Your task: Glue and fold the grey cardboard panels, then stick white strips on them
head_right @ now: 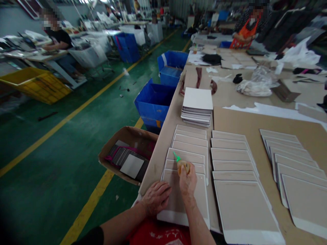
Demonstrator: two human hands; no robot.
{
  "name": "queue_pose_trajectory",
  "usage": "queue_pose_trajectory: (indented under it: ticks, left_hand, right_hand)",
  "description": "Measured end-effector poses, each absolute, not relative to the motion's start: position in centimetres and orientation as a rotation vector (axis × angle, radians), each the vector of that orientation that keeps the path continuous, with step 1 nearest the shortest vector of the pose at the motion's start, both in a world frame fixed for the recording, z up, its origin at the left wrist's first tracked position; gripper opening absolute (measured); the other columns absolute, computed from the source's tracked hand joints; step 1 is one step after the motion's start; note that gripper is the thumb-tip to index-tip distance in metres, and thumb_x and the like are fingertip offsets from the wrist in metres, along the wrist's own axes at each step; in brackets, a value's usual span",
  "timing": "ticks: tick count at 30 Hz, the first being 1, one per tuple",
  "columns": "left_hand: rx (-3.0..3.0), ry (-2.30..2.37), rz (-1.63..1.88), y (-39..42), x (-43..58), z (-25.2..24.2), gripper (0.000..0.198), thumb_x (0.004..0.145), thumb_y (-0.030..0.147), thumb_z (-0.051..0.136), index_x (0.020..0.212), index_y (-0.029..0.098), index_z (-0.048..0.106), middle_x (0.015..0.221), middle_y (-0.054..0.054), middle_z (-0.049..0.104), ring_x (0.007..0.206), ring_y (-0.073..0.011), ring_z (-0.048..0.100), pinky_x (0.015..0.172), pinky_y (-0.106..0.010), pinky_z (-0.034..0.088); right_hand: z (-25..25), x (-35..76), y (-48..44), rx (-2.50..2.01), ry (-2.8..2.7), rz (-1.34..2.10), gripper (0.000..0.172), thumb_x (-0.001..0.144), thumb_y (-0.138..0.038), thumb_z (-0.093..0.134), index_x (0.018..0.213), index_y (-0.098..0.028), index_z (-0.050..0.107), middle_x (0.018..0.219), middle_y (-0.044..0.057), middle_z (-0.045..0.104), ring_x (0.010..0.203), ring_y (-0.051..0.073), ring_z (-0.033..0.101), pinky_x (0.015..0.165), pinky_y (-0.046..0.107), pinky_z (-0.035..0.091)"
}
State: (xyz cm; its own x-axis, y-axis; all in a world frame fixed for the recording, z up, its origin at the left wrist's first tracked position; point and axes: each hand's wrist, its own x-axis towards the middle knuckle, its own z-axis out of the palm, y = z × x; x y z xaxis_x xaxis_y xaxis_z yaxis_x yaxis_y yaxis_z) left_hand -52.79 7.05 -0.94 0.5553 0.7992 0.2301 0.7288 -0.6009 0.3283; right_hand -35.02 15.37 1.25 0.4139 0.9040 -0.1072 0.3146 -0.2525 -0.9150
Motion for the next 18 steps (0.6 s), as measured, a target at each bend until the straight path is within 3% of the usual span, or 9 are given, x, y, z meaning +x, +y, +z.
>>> queue_pose_trajectory:
  ticks: [7, 13, 18]
  left_hand:
    - [2.598, 1.310, 0.552, 7.1, -52.8, -1.0, 0.036, 0.089, 0.030, 0.058, 0.125, 0.024, 0.059, 0.123, -0.004, 0.065, 0.117, -0.0206, 0.054, 0.103, -0.037, 0.041]
    - [2.587, 1.316, 0.585, 7.0, -52.8, -1.5, 0.036, 0.089, 0.029, 0.059, 0.125, 0.024, 0.059, 0.122, -0.003, 0.065, 0.118, -0.0199, 0.054, 0.106, -0.037, 0.039]
    - [2.593, 1.332, 0.598, 6.9, -52.8, -1.6, 0.035, 0.089, 0.029, 0.058, 0.124, 0.023, 0.059, 0.122, -0.003, 0.066, 0.118, -0.0198, 0.053, 0.106, -0.037, 0.038]
  right_hand:
    - [1.6, -34.8, 16.2, -1.625, -0.774, 1.025, 0.051, 0.079, -0.065, 0.060, 0.104, -0.021, 0.055, 0.084, 0.001, 0.063, 0.060, 0.017, 0.060, 0.043, 0.025, 0.048]
    - [2.2, -26.7, 17.9, -1.721, -0.608, 0.735, 0.055, 0.075, -0.065, 0.063, 0.109, -0.023, 0.050, 0.092, 0.000, 0.058, 0.063, 0.015, 0.057, 0.046, 0.025, 0.050]
    - [1.9, -23.6, 18.4, -1.876, -0.658, 0.594, 0.049, 0.074, -0.057, 0.065, 0.108, -0.022, 0.057, 0.084, -0.001, 0.058, 0.054, 0.014, 0.053, 0.046, 0.026, 0.047]
